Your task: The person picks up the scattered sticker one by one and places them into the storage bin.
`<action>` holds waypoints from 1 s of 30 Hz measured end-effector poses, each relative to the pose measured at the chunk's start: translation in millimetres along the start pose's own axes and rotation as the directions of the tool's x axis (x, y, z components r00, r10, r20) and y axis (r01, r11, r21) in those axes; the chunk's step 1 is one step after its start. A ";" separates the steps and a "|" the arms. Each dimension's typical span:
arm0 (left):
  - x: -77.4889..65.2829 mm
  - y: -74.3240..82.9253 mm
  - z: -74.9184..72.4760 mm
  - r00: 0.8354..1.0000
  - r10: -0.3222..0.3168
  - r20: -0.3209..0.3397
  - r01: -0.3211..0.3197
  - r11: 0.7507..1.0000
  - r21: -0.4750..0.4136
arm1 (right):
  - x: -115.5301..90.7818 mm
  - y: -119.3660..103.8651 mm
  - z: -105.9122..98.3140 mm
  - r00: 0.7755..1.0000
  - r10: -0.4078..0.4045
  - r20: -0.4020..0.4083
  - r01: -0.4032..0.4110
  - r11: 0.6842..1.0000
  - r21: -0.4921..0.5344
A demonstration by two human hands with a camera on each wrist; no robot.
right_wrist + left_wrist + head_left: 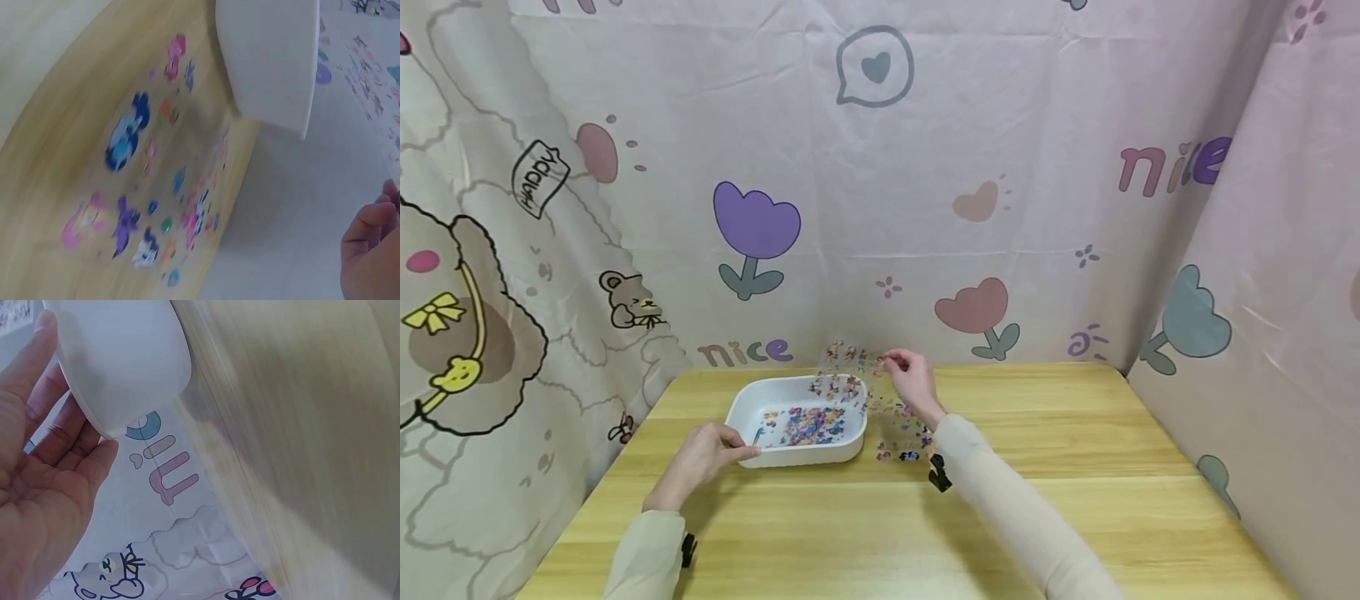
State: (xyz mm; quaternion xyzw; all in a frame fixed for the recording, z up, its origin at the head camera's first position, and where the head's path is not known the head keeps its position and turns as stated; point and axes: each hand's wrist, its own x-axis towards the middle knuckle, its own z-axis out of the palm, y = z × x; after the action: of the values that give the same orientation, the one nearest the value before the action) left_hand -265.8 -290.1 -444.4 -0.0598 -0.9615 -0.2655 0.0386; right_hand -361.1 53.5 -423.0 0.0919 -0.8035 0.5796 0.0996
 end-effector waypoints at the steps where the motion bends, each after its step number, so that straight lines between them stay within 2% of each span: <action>1: -0.3 0.0 0.4 1.000 0.000 0.000 0.000 1.000 -0.003 | -0.2 -0.7 3.6 1.000 -0.009 0.015 0.009 1.000 -0.020; 6: 0.1 0.1 0.7 1.000 0.001 -0.003 -0.001 1.000 0.002 | -2.9 -5.7 19.2 0.997 -0.012 0.075 0.019 0.996 -0.088; 11: 1.6 -0.7 0.2 1.000 0.017 -0.007 -0.017 1.000 0.013 | -5.7 -7.3 32.2 0.996 0.032 0.084 -0.026 0.997 -0.075; 17: 1.0 -1.7 1.0 1.000 0.006 -0.003 -0.006 1.000 0.021 | -7.3 -8.0 42.7 0.994 0.053 0.094 -0.046 0.996 -0.071; 30: -0.5 -1.4 1.1 1.000 0.025 -0.008 -0.025 1.000 0.013 | -8.5 -2.5 47.8 0.994 0.076 0.072 -0.073 0.996 -0.046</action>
State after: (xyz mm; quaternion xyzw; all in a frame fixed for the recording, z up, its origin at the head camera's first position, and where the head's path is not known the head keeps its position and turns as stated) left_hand -265.5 -290.8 -446.1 -0.0704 -0.9621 -0.2592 0.0463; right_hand -354.8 7.6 -437.6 0.0810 -0.8219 0.5616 0.0502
